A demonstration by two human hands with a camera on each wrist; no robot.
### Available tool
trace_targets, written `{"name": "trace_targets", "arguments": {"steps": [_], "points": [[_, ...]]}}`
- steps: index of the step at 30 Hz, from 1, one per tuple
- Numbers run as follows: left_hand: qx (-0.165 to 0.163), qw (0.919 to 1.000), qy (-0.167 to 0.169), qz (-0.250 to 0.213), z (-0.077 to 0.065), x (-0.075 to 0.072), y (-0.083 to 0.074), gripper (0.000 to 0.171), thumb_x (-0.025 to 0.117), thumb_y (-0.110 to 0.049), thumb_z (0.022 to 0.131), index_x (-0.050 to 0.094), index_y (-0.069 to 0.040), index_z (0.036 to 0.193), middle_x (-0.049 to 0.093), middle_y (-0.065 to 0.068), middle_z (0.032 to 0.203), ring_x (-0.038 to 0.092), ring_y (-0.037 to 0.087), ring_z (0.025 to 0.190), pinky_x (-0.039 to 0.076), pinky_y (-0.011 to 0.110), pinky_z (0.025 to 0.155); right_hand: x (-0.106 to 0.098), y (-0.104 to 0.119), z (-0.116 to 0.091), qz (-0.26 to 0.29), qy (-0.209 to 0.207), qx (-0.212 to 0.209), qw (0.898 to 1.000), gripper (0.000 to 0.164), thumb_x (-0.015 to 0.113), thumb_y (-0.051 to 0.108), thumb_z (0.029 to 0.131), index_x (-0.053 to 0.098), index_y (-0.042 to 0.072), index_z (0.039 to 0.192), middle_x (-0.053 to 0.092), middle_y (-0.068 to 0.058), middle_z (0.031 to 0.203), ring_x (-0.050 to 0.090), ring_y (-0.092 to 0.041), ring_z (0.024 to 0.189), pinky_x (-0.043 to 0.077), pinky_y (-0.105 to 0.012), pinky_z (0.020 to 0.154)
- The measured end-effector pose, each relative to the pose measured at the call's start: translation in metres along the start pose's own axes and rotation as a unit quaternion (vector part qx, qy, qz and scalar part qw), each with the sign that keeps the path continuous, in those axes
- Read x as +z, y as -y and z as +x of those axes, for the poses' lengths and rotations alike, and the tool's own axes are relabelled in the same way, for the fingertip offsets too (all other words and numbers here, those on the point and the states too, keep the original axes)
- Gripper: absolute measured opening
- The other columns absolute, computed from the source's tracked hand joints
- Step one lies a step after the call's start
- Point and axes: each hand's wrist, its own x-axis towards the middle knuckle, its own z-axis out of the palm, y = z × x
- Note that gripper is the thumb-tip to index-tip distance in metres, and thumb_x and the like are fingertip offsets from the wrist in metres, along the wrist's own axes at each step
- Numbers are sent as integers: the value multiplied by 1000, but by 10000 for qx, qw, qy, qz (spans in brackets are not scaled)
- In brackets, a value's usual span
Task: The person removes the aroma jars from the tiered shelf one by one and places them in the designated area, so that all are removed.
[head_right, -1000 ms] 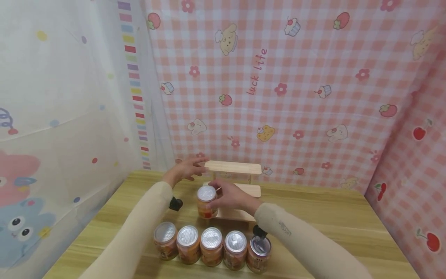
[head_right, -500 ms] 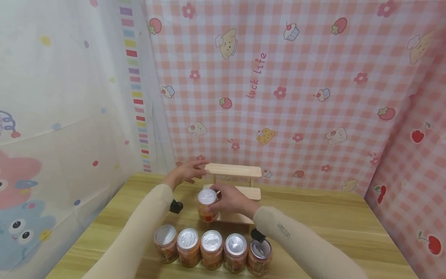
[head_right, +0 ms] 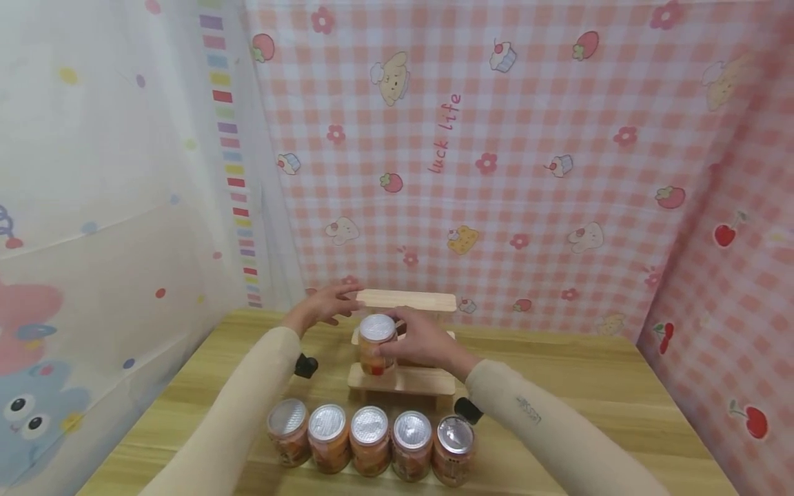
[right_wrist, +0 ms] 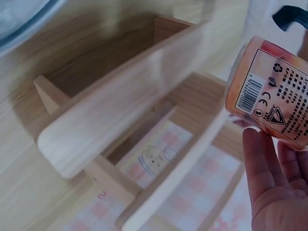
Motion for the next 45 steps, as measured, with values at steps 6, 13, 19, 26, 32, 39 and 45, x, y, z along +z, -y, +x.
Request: {"name": "trace_targets", "arguments": {"steps": [6, 13, 19, 26, 32, 39, 45], "points": [[-23, 10000, -9, -54, 1, 1, 0, 61, 61, -37, 99, 40, -20, 153, 46, 15, 148, 52, 36, 127, 46, 55, 97, -21, 2, -15, -82, -487, 296, 9983, 61, 85, 25, 78, 59, 0, 128, 67, -10, 111, 65, -31, 104, 55, -39, 82], [-14, 9999, 64, -111, -2, 1, -2, 60, 60, -35, 100, 38, -21, 154, 41, 14, 152, 50, 36, 129, 44, 56, 99, -50, -5, -34, 110, -898, 586, 9942, 61, 83, 24, 81, 56, -1, 130, 66, -15, 115, 64, -33, 107, 56, -38, 80], [2, 9999, 66, -145, 0, 0, 2, 60, 60, -35, 100, 38, -22, 155, 47, 14, 148, 51, 36, 129, 44, 56, 99, -70, -12, -52, 242, -1033, 524, 9930, 61, 81, 18, 83, 53, -6, 132, 63, -19, 116, 64, -33, 106, 56, -33, 81], [3, 9998, 36, -172, 0, -1, 1, 59, 60, -33, 100, 39, -21, 154, 52, 16, 142, 51, 37, 128, 45, 55, 98, -87, -18, -74, 133, -1225, 562, 9908, 63, 80, 17, 85, 50, -6, 135, 62, -20, 118, 64, -34, 104, 56, -32, 80], [8, 9997, 92, -211, -1, -1, 0, 60, 60, -33, 100, 38, -19, 154, 51, 18, 143, 50, 38, 128, 44, 56, 99, -95, -29, -92, 118, -1281, 796, 9885, 61, 78, 19, 87, 48, -3, 136, 58, -19, 120, 61, -34, 107, 56, -34, 79], [83, 9998, 33, -185, -1, 0, 0, 59, 59, -33, 101, 38, -17, 154, 50, 19, 143, 50, 38, 128, 44, 56, 99, -97, -43, -112, -179, -1381, 875, 9864, 62, 79, 20, 87, 48, -4, 135, 59, -19, 119, 60, -34, 107, 56, -35, 78], [76, 9998, 68, -164, -2, 1, -1, 60, 58, -33, 102, 36, -18, 155, 48, 18, 146, 49, 38, 129, 43, 57, 100, -93, -54, -128, -172, -1333, 983, 9860, 63, 79, 23, 87, 48, -4, 135, 60, -19, 118, 61, -34, 105, 55, -33, 72]]}}
